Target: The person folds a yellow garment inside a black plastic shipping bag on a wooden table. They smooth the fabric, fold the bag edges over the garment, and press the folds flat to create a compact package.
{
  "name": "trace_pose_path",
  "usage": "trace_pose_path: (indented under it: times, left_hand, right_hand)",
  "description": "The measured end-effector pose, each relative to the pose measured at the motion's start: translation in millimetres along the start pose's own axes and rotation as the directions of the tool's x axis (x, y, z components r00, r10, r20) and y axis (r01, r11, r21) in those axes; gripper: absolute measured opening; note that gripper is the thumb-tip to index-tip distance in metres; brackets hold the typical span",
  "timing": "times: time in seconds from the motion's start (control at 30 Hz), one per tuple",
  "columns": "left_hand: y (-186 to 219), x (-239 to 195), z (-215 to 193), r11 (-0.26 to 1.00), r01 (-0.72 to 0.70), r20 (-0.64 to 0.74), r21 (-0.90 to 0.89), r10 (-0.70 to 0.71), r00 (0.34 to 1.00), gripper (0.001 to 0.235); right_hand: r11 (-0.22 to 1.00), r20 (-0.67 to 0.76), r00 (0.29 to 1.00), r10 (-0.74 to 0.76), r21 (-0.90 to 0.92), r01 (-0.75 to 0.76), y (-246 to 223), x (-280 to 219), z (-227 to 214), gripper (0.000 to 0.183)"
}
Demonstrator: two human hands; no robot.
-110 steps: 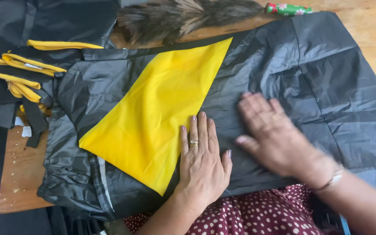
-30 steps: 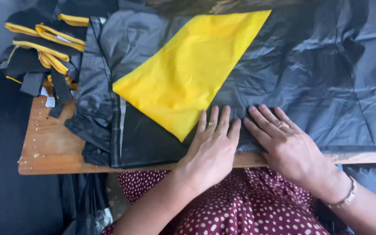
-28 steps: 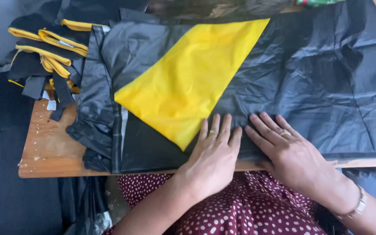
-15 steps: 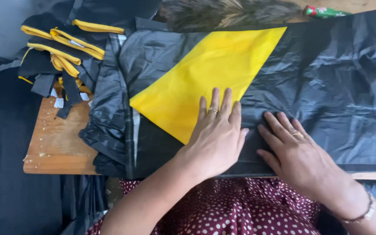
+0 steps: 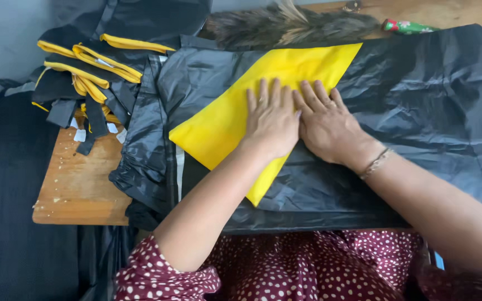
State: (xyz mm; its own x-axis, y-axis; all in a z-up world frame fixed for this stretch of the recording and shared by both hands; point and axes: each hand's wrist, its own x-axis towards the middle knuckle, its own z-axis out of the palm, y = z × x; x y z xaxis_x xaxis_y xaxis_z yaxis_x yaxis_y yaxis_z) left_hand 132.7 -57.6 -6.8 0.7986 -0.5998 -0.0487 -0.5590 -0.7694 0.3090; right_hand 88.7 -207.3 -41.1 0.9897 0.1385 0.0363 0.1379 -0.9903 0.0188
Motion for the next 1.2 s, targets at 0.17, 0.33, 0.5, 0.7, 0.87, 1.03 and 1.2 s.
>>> trace_pose_path:
  times: [0.17, 0.33, 0.5, 0.7, 0.87, 1.03, 1.2]
  left_hand:
    - [-40.3, -11.8, -2.5, 0.995, 0.101, -0.026, 0.021, -0.101, 0.995, 0.077]
    - [-62.2, 1.7, 8.0, 0.939, 0.306, -0.021, 0.159, -0.307, 0.951, 0.083]
    - [18.5, 42.5, 24.0, 0.996, -0.016, -0.087, -0.092, 0.008, 0.996, 0.080]
    - [4.2, 58.3, 47.9, 0.989, -0.014, -0.048, -0.145, 0.007, 0.999, 0.085]
    - [14.9, 41.5, 29.0, 1.000, -0.022, -0.018, -0.002, 0.022, 1.000, 0.076]
    - [9.8, 48.7, 51.8, 0.989, -0.042, -0.158, 0.145, 0.065, 0.985, 0.078]
    - [24.7, 19.6, 10.2, 0.989, -0.081, -0.013, 0.128, 0.083, 0.996, 0.067]
  right_hand:
    - [0.983, 0.012, 1.000, 0.009, 0.182, -0.011, -3.6, -8.8, -12.1, 0.067]
    - [0.985, -0.018, 1.000, -0.005, 0.174, 0.008, -2.5, -11.3, -0.6, 0.068]
    - [0.972, -0.380, 0.895, -0.233, -0.111, 0.205, 16.8, -16.8, 54.3, 0.072]
    - [0.987, -0.141, 0.990, 0.021, 0.159, 0.002, 28.3, -16.5, 30.9, 0.081]
    - [0.956, -0.065, 0.954, 0.294, 0.044, -0.291, 132.9, -22.0, 32.2, 0.076]
    - [0.725, 0.185, 0.783, 0.593, 0.301, -0.620, 109.3, -23.0, -18.8, 0.090]
    - [0.893, 0.001, 0.983, 0.183, 0.419, -0.167, -15.5, -3.8, -55.5, 0.079]
